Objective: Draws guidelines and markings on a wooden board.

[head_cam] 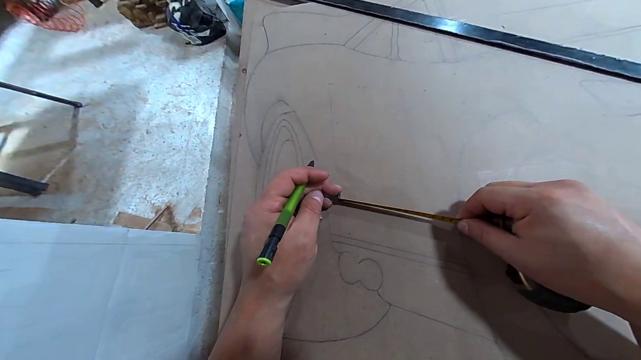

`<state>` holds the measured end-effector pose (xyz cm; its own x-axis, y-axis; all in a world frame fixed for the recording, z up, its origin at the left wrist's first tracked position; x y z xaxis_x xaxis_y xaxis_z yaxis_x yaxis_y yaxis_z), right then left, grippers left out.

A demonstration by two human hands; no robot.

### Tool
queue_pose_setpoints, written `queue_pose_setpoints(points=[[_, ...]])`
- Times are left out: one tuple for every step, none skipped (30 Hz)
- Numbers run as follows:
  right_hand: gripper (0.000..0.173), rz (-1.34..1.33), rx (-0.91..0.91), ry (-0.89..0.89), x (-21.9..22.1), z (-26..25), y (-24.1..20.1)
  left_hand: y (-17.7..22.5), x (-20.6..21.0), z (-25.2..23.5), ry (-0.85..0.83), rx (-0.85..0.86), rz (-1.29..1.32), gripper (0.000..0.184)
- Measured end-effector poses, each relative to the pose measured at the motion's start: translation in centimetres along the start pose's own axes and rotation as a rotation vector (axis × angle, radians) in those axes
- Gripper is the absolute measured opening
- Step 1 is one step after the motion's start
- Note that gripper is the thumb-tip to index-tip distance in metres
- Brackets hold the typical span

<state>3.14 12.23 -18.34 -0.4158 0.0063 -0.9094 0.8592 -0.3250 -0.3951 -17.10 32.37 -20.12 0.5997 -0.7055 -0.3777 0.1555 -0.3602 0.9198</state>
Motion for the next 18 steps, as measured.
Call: queue_pose_setpoints(points=[[0.009, -0.001, -0.001, 0.004, 0.00, 0.00, 0.00, -0.02, -0.01, 0.00, -0.001, -0.001, -0.004, 0.023], [0.009, 0.002, -0.001, 0.007, -0.01, -0.01, -0.06, -0.01, -0.02, -0.02, -0.003, 0.003, -0.004, 0.023], [0.009, 0.008, -0.003, 0.011, -0.03, -0.01, -0.14, -0.01, -0.01, -0.03, -0.005, 0.005, 0.002, 0.023], [0.010, 0.013, -0.003, 0.015, -0.02, -0.01, -0.17, -0.02, 0.01, -0.02, -0.005, 0.004, 0.009, 0.023], [0.010, 0.017, 0.001, 0.014, 0.01, 0.01, -0.16, -0.05, 0.03, -0.01, -0.008, 0.002, 0.013, 0.024], [0.010, 0.020, 0.000, 0.013, 0.03, 0.02, -0.15, -0.03, 0.03, -0.01, -0.011, 0.003, 0.013, 0.024], [0.010, 0.023, -0.002, 0.014, 0.05, 0.02, -0.14, 0.00, 0.02, -0.02, -0.010, 0.003, 0.010, 0.023], [0.010, 0.021, -0.004, 0.013, 0.06, 0.01, -0.12, 0.02, 0.01, -0.03, -0.008, 0.004, 0.008, 0.023], [0.010, 0.020, -0.005, 0.012, 0.06, 0.00, -0.12, 0.02, 0.01, -0.04, -0.009, 0.003, 0.009, 0.023], [0.010, 0.018, -0.008, 0.014, 0.04, 0.01, -0.12, 0.02, 0.01, -0.04, -0.010, 0.003, 0.009, 0.024], [0.010, 0.020, -0.011, 0.017, 0.04, 0.03, -0.09, 0.02, 0.02, -0.05, -0.014, 0.007, 0.008, 0.024], [0.010, 0.022, -0.011, 0.019, 0.03, 0.04, -0.07, 0.02, 0.03, -0.05, -0.015, 0.008, 0.006, 0.024], [0.011, 0.023, -0.012, 0.023, 0.02, 0.05, -0.06, 0.01, 0.05, -0.04, -0.014, 0.008, 0.004, 0.024], [0.011, 0.024, -0.011, 0.027, 0.01, 0.05, -0.07, 0.02, 0.07, -0.04, -0.015, 0.010, 0.005, 0.025], [0.011, 0.023, -0.012, 0.027, 0.00, 0.05, -0.10, 0.03, 0.07, -0.04, -0.013, 0.009, 0.002, 0.025], [0.011, 0.021, -0.008, 0.024, 0.00, 0.05, -0.12, 0.02, 0.07, -0.04, -0.008, 0.004, -0.001, 0.025], [0.011, 0.021, -0.003, 0.023, -0.02, 0.05, -0.15, 0.03, 0.08, -0.05, -0.005, 0.002, 0.000, 0.025], [0.010, 0.020, -0.003, 0.021, -0.02, 0.06, -0.15, 0.05, 0.08, -0.05, -0.002, 0.003, 0.004, 0.024]])
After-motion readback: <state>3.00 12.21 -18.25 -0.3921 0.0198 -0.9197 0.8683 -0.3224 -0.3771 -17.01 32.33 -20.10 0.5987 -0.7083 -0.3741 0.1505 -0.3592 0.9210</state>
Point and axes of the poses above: each hand's wrist, its own z-axis away from the middle knuckle, its own x-axis out of the palm, y = z × x, the point moved 6 cm from there along -z, towards the middle knuckle, and after that the axes turned 12 degrees about -y, right-handed, at the moved point
